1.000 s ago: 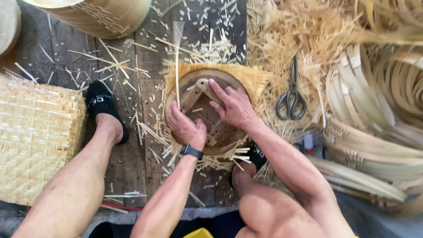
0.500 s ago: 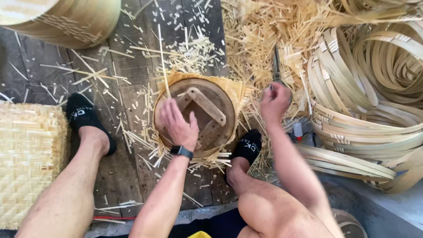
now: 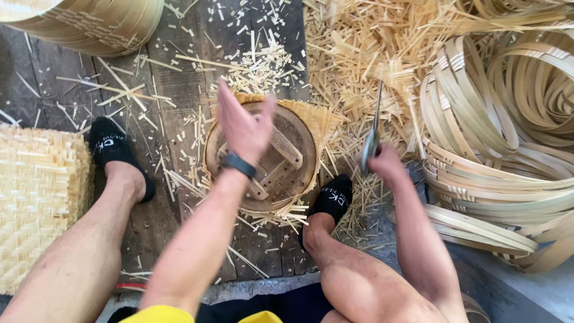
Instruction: The person assembles round woven basket lids by placing a circular frame over a square woven mat, pressing it down, and trimming the excess mat with shears. The finished lids are stacked nearby.
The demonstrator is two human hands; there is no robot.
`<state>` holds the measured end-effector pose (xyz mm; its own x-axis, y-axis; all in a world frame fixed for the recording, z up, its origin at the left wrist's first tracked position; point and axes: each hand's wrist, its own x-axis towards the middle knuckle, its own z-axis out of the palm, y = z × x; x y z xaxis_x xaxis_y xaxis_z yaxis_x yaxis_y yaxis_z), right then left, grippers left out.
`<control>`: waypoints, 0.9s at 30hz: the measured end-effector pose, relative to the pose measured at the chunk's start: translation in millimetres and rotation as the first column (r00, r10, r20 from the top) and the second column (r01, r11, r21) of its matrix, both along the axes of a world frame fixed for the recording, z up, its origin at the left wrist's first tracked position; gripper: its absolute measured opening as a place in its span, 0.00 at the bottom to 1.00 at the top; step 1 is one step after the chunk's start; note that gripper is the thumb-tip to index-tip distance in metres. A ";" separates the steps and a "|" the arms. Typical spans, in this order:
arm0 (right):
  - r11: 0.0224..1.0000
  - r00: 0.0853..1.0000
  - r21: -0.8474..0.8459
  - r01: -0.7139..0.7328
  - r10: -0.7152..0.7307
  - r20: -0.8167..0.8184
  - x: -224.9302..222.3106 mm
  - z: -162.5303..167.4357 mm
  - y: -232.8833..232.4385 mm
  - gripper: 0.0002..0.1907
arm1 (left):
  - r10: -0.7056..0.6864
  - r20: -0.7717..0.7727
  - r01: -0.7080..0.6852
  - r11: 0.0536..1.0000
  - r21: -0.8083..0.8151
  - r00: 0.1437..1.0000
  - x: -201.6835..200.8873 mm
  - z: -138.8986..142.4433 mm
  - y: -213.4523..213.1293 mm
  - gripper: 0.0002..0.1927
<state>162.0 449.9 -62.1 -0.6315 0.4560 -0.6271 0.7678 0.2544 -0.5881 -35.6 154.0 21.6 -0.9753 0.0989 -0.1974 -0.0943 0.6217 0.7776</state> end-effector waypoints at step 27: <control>0.466 0.865 0.815 -0.345 0.494 0.084 -13.5 -9.1 -54.1 0.26 | 0.020 -0.177 -0.062 0.971 -0.231 0.984 92.9 -77.6 61.6 0.67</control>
<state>148.5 395.9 -71.2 -0.9317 0.3610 -0.0409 0.3631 0.9295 -0.0656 57.3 215.6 -55.9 -0.9988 0.0291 -0.0396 -0.0015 0.7869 0.6171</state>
